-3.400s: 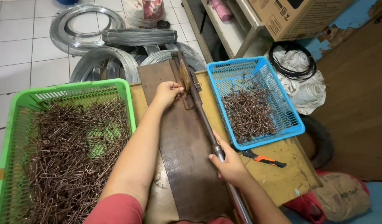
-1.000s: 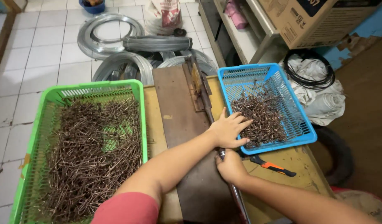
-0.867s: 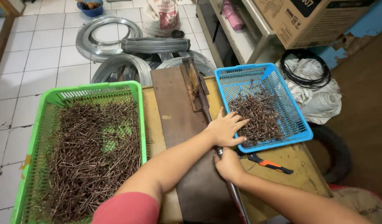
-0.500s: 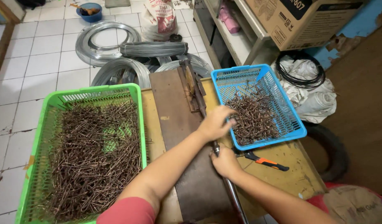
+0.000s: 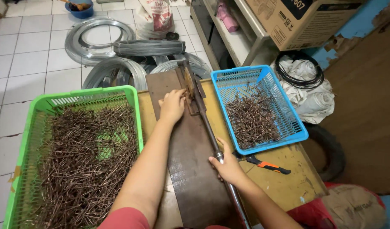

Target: Processing small metal wire parts using a manual lever-operated jig

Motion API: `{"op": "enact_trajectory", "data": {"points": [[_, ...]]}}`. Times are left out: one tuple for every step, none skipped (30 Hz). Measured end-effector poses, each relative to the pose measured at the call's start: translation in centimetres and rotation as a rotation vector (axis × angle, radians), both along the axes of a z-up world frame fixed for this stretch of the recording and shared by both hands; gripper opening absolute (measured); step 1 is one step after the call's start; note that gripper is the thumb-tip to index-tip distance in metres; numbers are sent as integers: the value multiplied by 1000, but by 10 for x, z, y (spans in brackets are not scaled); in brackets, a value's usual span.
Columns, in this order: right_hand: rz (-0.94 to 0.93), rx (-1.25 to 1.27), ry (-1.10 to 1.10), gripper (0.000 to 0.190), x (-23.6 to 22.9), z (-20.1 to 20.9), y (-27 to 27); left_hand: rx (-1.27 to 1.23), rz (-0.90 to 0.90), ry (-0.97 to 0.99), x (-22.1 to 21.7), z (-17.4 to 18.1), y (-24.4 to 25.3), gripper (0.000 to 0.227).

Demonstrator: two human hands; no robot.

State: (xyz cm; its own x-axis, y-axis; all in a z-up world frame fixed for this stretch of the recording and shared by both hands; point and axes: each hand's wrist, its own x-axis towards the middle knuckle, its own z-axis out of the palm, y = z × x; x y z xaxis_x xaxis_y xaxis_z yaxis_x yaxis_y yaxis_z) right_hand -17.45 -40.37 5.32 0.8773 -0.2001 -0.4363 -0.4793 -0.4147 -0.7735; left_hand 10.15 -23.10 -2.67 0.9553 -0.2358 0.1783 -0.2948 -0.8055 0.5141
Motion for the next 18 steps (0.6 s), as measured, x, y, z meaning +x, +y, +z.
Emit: {"op": "enact_trajectory", "data": {"points": [[-3, 0, -1, 79, 1, -2, -1, 0, -3, -1, 3, -5, -2, 36], [-8, 27, 6, 79, 1, -3, -3, -2, 16, -34, 7, -11, -3, 30], [-13, 52, 15, 79, 1, -4, -5, -8, 35, -64, 10, -16, -6, 25], [-16, 49, 15, 79, 1, -1, -9, -10, 32, -64, 9, -17, -7, 25], [-24, 110, 5, 80, 1, 2, -14, -14, 42, -76, 9, -17, -7, 23], [-31, 171, -4, 82, 2, 6, -18, -18, 52, -87, 10, -17, -7, 21], [-27, 167, -1, 82, 3, 26, -18, -22, 56, -85, 11, -19, -8, 21], [-39, 228, 2, 82, 3, 46, -18, -24, 66, -90, 12, -21, -9, 20], [-53, 289, 6, 81, 4, 66, -18, -26, 75, -95, 13, -24, -10, 19], [-51, 285, 9, 81, 9, 83, -19, -29, 77, -91, 13, -25, -9, 19], [-5, 304, -9, 82, 13, 101, -20, -40, 81, -93, 14, -25, -10, 19], [41, 323, -28, 83, 18, 119, -22, -51, 85, -95, 14, -26, -10, 19], [40, 321, -29, 83, 23, 129, -22, -52, 84, -95, 15, -27, -11, 19], [50, 364, -47, 82, 28, 139, -22, -66, 93, -86, 16, -29, -12, 18], [59, 406, -66, 80, 34, 149, -22, -79, 101, -78, 18, -31, -13, 18], [58, 405, -68, 80, 37, 149, -25, -80, 99, -79, 18, -27, -13, 18], [56, 451, -77, 79, 40, 148, -28, -82, 108, -44, 16, -24, -14, 18], [54, 496, -86, 77, 43, 147, -31, -83, 118, -8, 15, -21, -13, 18]]}}
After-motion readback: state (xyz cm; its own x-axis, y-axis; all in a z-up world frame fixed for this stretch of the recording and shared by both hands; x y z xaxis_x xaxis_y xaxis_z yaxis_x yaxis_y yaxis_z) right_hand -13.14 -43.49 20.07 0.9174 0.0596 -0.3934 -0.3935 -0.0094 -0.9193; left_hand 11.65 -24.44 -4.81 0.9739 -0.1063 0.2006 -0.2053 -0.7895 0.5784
